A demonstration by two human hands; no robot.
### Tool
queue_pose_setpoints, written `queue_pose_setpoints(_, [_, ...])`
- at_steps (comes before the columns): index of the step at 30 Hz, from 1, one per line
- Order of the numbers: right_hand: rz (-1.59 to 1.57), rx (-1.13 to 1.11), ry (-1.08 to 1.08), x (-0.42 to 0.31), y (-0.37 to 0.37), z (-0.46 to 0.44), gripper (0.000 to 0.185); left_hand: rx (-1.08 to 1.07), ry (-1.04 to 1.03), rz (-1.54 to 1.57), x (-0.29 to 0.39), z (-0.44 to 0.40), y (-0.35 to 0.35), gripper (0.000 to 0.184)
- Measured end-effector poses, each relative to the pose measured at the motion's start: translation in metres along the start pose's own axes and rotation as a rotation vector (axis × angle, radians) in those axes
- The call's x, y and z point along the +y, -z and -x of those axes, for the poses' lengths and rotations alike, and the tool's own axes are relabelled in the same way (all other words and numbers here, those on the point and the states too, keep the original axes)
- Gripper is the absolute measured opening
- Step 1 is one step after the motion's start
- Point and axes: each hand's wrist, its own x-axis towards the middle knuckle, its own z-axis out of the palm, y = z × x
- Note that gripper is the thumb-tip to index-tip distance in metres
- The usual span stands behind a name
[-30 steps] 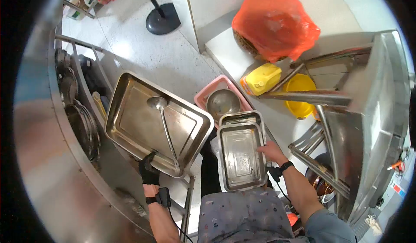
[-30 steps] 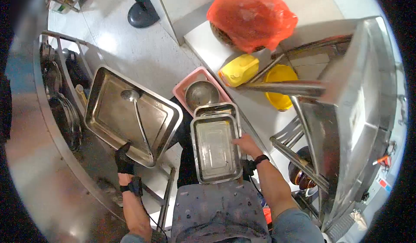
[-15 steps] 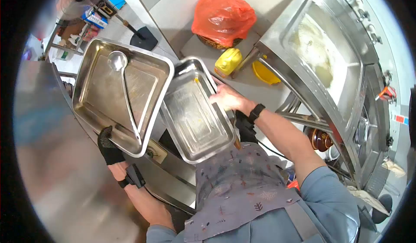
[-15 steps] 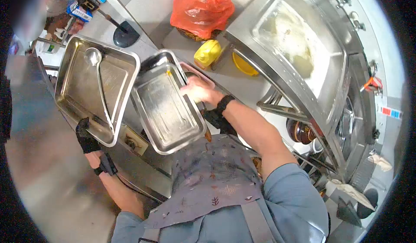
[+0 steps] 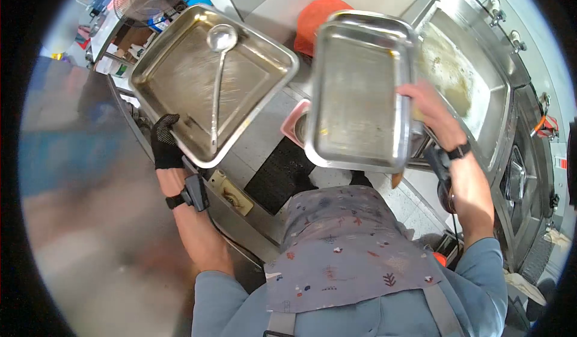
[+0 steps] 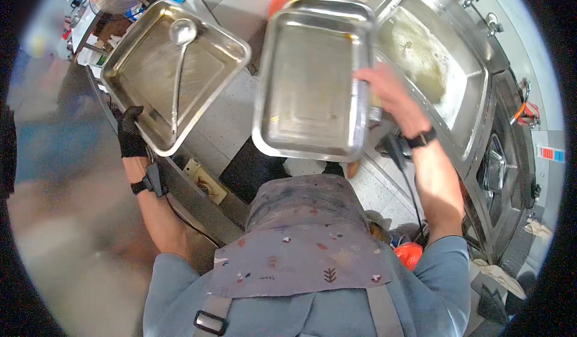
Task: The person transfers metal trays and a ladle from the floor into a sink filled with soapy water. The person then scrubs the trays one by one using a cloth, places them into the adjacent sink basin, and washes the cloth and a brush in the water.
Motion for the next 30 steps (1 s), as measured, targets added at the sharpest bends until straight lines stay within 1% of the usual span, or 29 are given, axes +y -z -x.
queue_pose_setpoints(1, [0.087,0.041,-0.010,0.011,0.027,0.002,0.024,-0.040,-0.088,-0.084,-0.009,-0.014,0.003,0.015])
queue_pose_setpoints(2, [0.174,0.082,-0.022,0.023,0.053,0.004,0.024,-0.051,-0.104,-0.163,-0.016,-0.027,0.007,0.017])
queue_pose_setpoints(4, [0.127,0.305,-0.073,0.026,0.077,0.027,0.024,-0.177,-0.339,-0.326,-0.024,-0.035,0.010,0.019])
queue_pose_setpoints(5, [0.129,0.303,-0.070,0.022,0.089,0.038,0.024,-0.188,-0.404,-0.380,-0.015,-0.020,-0.003,0.021])
queue_pose_setpoints(6, [-0.039,0.286,-0.146,0.016,0.102,0.048,0.023,-0.189,-0.408,-0.377,-0.013,-0.022,-0.005,0.021])
queue_pose_setpoints(7, [-0.205,0.275,-0.220,0.012,0.114,0.058,0.023,-0.200,-0.343,-0.364,-0.014,-0.025,-0.008,0.022])
queue_pose_setpoints(8, [-0.207,0.289,-0.218,0.018,0.132,0.063,0.023,-0.217,-0.278,-0.353,-0.014,-0.027,-0.017,0.022])
queue_pose_setpoints(9, [-0.172,0.387,-0.197,0.016,0.141,0.069,0.023,-0.206,-0.176,-0.280,-0.013,-0.024,-0.025,0.024])
queue_pose_setpoints(10, [-0.137,0.486,-0.174,0.014,0.149,0.076,0.023,-0.235,-0.238,-0.383,-0.013,-0.029,-0.027,0.025])
queue_pose_setpoints(11, [-0.205,0.567,-0.259,0.011,0.155,0.086,0.023,-0.278,-0.315,-0.440,-0.014,-0.031,-0.028,0.026])
queue_pose_setpoints(12, [-0.209,0.580,-0.252,0.017,0.169,0.088,0.023,-0.318,-0.391,-0.503,-0.013,-0.034,-0.030,0.026])
queue_pose_setpoints(13, [-0.206,0.607,-0.229,0.031,0.193,0.087,0.023,-0.329,-0.401,-0.500,-0.008,-0.033,-0.036,0.026])
queue_pose_setpoints(14, [-0.200,0.635,-0.203,0.037,0.208,0.089,0.023,-0.293,-0.353,-0.485,-0.005,-0.030,-0.037,0.026])
queue_pose_setpoints(15, [-0.226,0.625,-0.258,0.035,0.216,0.093,0.024,-0.258,-0.307,-0.470,-0.003,-0.027,-0.039,0.027])
queue_pose_setpoints(16, [-0.227,0.645,-0.246,0.041,0.227,0.093,0.024,-0.299,-0.424,-0.429,-0.002,-0.030,-0.037,0.028])
queue_pose_setpoints(17, [-0.246,0.648,-0.221,0.050,0.237,0.090,0.025,-0.257,-0.545,-0.438,-0.004,-0.024,-0.032,0.027])
queue_pose_setpoints(18, [-0.264,0.675,-0.213,0.052,0.251,0.092,0.023,-0.221,-0.676,-0.432,0.005,-0.002,-0.044,0.027])
queue_pose_setpoints(19, [-0.304,0.710,-0.229,0.050,0.256,0.091,0.022,-0.301,-0.553,-0.320,-0.006,-0.022,-0.036,0.027])
queue_pose_setpoints(21, [-0.390,0.763,-0.275,0.037,0.270,0.091,0.020,-0.386,-0.455,-0.305,-0.002,-0.039,-0.048,0.026])
queue_pose_setpoints(22, [-0.359,0.731,-0.135,0.071,0.308,0.073,0.014,-0.367,-0.479,-0.402,0.015,-0.026,-0.061,0.025])
queue_pose_setpoints(24, [-0.381,0.706,-0.123,0.059,0.328,0.060,0.015,-0.377,-0.176,-0.149,0.019,-0.027,-0.085,0.024])
queue_pose_setpoints(25, [-0.311,0.736,-0.111,0.061,0.335,0.045,0.019,-0.366,-0.381,-0.282,0.025,-0.019,-0.100,0.023])
queue_pose_setpoints(26, [-0.243,0.766,-0.094,0.058,0.340,0.036,0.023,-0.364,-0.399,-0.281,0.034,-0.007,-0.113,0.023])
queue_pose_setpoints(27, [-0.122,0.792,-0.115,0.042,0.329,0.036,0.026,-0.381,-0.472,-0.295,0.039,0.001,-0.123,0.022])
queue_pose_setpoints(28, [-0.128,0.792,-0.107,0.045,0.331,0.027,0.026,-0.398,-0.543,-0.306,0.042,0.006,-0.131,0.022])
queue_pose_setpoints(30, [0.232,0.735,-0.124,0.059,0.335,0.007,0.031,-0.408,-0.525,-0.303,0.047,0.016,-0.149,0.021])
